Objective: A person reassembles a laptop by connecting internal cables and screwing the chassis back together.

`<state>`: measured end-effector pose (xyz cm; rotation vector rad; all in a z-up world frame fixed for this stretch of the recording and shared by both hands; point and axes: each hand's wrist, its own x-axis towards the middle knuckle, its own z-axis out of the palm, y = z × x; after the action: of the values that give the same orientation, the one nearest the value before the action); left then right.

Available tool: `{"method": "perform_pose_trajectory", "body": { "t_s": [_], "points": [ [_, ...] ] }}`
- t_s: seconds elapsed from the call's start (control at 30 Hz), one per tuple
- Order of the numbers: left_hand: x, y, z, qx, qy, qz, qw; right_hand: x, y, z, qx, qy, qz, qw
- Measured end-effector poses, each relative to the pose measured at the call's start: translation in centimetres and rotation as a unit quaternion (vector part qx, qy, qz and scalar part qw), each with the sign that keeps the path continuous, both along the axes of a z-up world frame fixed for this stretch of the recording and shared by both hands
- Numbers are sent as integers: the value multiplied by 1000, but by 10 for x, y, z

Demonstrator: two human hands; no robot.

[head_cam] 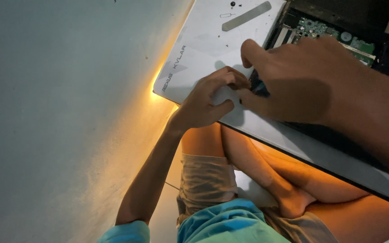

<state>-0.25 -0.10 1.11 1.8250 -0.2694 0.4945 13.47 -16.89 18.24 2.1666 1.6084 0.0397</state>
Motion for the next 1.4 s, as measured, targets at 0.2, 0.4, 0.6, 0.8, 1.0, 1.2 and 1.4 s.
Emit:
{"method": "perform_pose_trajectory", "body": {
  "t_s": [0.2,0.4,0.6,0.8,1.0,1.2,1.4],
  "points": [
    [-1,-2,3,0,-8,6,1000,-2,-4,-3,22,-9,22,999],
    [2,1,-9,-9,-6,-3,1000,-1,-7,-5,35,26,46,998],
    [1,0,1,4,0,2,1000,-2,-3,-2,19,-4,26,999],
    [8,-2,-15,61,11,11,998,0,-4,-4,35,1,33,999],
    [15,-9,-19,204,30,20,978,-2,-3,-2,1,33,11,999],
    [14,-12,-20,206,72,34,975,0,0,-6,-3,5,24,1000],
    [10,-11,-10,186,59,25,980,-3,2,-4,20,20,30,999]
  ]
}}
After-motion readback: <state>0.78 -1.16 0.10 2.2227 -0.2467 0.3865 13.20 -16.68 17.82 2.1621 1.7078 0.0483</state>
